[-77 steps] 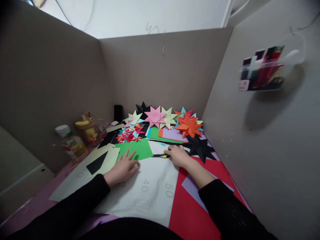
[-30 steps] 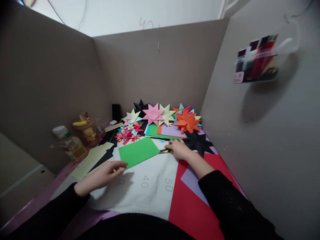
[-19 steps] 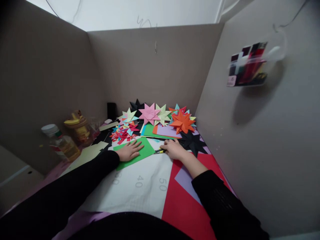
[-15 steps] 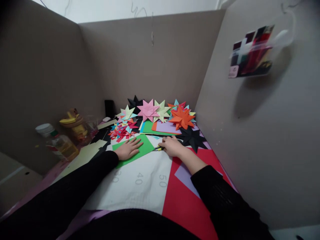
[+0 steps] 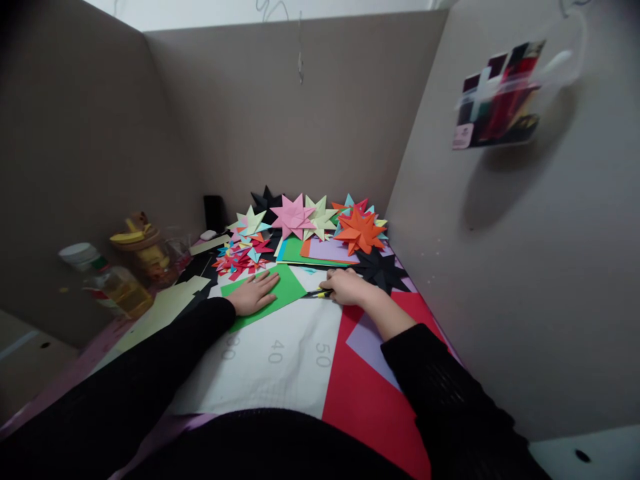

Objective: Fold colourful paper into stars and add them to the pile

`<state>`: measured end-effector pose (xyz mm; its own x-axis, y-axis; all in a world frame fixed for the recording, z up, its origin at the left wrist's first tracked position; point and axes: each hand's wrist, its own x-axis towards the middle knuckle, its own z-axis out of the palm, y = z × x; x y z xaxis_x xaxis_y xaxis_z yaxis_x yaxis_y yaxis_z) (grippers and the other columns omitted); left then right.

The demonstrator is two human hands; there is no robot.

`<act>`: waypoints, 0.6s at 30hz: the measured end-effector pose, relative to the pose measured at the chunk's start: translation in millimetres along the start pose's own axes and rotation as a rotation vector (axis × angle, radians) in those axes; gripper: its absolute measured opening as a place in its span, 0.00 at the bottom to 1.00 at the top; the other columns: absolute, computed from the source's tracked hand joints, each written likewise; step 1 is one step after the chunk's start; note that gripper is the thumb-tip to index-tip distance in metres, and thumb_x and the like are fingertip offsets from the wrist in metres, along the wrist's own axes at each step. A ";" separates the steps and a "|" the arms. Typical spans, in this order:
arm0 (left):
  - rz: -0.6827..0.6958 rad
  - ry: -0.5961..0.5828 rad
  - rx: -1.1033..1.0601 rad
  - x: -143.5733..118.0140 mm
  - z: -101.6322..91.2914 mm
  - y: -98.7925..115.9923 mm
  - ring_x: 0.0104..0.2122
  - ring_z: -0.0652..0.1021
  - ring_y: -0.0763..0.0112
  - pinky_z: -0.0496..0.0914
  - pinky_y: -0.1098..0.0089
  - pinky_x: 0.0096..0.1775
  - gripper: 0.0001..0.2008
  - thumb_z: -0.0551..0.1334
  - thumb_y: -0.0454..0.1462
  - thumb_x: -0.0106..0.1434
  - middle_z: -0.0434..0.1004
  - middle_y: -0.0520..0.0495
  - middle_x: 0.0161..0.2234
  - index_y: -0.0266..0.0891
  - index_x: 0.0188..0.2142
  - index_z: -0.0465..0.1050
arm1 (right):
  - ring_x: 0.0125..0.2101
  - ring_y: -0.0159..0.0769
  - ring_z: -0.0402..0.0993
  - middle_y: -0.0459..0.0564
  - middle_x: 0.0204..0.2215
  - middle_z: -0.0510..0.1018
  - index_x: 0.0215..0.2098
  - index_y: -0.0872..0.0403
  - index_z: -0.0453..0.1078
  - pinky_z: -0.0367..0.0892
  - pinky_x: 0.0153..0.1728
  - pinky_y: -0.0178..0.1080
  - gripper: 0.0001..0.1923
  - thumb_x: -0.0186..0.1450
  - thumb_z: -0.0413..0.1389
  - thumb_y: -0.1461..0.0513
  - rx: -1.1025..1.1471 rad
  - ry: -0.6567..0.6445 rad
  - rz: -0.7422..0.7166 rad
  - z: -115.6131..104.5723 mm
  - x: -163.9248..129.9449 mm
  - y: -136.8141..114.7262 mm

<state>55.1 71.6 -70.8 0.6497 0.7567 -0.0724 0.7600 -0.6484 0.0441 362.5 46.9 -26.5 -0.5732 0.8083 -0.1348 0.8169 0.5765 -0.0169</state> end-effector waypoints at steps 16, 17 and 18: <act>-0.007 -0.008 -0.014 -0.4 0.0 -0.3 0.65 0.45 0.55 0.45 0.52 0.61 0.34 0.36 0.55 0.66 0.41 0.49 0.67 0.43 0.66 0.41 | 0.44 0.45 0.68 0.52 0.42 0.72 0.50 0.44 0.70 0.55 0.36 0.37 0.22 0.56 0.54 0.62 -0.006 -0.070 0.003 -6.7 -3.9 -0.6; -0.007 -0.008 -0.014 -0.5 -0.2 -0.1 0.65 0.45 0.55 0.45 0.51 0.61 0.34 0.36 0.55 0.66 0.41 0.49 0.67 0.43 0.66 0.41 | 0.44 0.45 0.68 0.52 0.42 0.72 0.50 0.44 0.70 0.55 0.36 0.37 0.22 0.56 0.54 0.62 -0.010 -0.071 0.004 -6.9 -4.0 -1.2; -0.006 -0.008 -0.015 -0.6 -0.3 0.0 0.65 0.45 0.55 0.45 0.51 0.61 0.34 0.36 0.54 0.66 0.41 0.49 0.67 0.42 0.66 0.41 | 0.44 0.45 0.68 0.52 0.42 0.72 0.50 0.44 0.70 0.55 0.36 0.37 0.22 0.57 0.54 0.62 -0.016 -0.070 0.003 -6.9 -4.0 -2.1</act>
<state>54.7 71.2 -70.4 0.6450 0.7600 -0.0804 0.7642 -0.6423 0.0584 362.7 43.3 -19.1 -0.5641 0.8002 -0.2037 0.8174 0.5760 -0.0008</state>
